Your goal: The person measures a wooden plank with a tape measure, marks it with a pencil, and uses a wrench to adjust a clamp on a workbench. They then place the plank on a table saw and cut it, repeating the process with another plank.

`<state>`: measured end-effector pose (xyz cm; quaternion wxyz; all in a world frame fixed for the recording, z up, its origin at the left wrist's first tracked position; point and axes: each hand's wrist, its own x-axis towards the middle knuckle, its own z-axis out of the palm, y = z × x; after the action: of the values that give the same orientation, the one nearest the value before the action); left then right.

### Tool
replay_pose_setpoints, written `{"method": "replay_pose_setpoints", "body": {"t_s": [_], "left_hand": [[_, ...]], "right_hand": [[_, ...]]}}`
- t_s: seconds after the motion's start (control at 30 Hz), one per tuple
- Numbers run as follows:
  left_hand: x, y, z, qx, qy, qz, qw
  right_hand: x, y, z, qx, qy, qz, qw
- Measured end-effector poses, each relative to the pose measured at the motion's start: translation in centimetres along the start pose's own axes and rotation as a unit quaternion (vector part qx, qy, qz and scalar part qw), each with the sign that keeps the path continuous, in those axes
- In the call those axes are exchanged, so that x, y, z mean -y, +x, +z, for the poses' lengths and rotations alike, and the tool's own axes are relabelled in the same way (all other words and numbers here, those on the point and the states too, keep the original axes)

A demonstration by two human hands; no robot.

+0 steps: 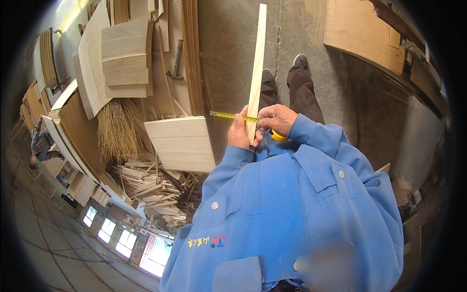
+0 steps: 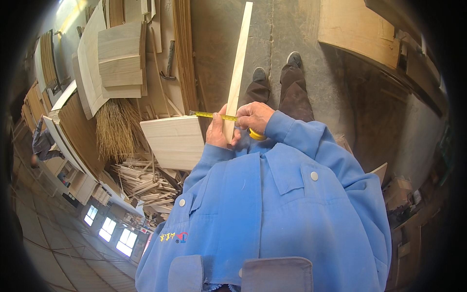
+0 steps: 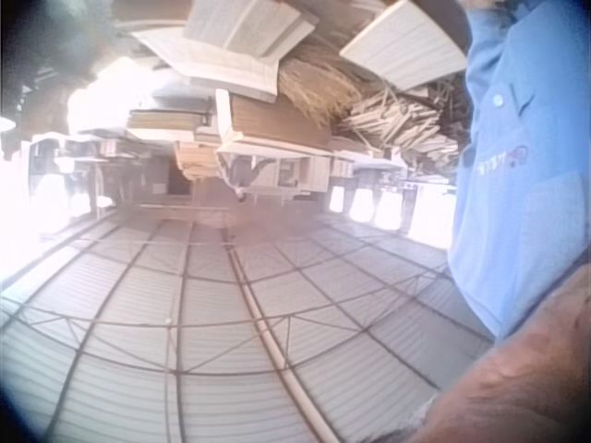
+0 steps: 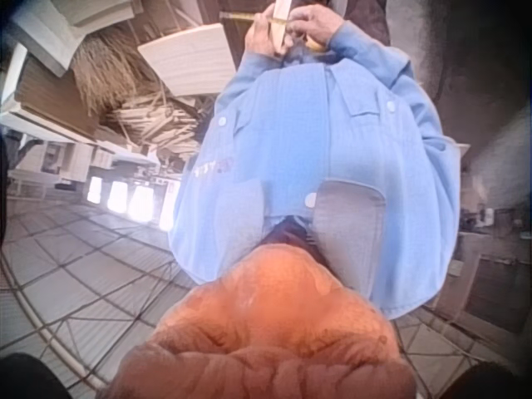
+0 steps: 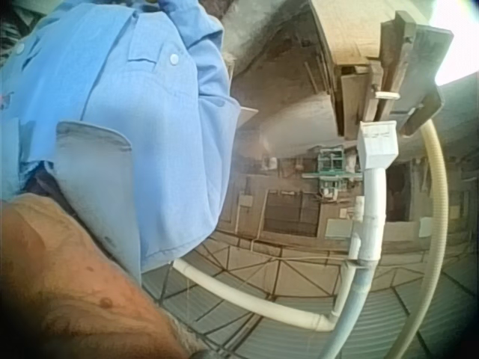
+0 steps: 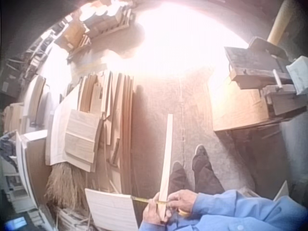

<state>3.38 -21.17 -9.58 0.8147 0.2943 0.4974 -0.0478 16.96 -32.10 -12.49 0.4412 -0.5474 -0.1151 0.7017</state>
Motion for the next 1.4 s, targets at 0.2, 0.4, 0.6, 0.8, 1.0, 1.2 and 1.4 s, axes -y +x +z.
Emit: {"method": "replay_pose_setpoints", "body": {"t_s": [0.2,0.4,0.6,0.8,1.0,1.2,1.4], "left_hand": [[0.1,0.1,0.1,0.002,0.001,0.002,1.000],[0.3,0.2,0.0,0.004,0.001,0.003,1.000],[0.4,0.3,-0.1,0.014,-0.019,0.002,1.000],[0.7,0.3,-0.1,0.016,-0.026,0.001,1.000],[1.0,0.5,0.0,0.020,-0.046,-0.001,0.999],[1.0,0.3,0.2,0.015,-0.034,-0.006,0.999],[1.0,0.4,0.3,0.020,-0.037,-0.009,0.999]], "right_hand": [[-0.1,0.0,-0.1,-0.001,-0.017,0.006,1.000],[-0.1,0.0,-0.1,-0.006,-0.013,0.009,1.000],[-0.1,-0.2,-0.1,-0.015,-0.037,0.007,0.999],[-0.2,-0.3,-0.1,-0.018,-0.048,0.000,0.999],[-0.3,-0.5,-0.2,-0.024,-0.056,-0.006,0.998],[-0.4,-0.6,-0.2,-0.029,-0.062,-0.013,0.998],[-0.7,-0.5,-0.3,-0.029,-0.052,-0.012,0.998]]}}
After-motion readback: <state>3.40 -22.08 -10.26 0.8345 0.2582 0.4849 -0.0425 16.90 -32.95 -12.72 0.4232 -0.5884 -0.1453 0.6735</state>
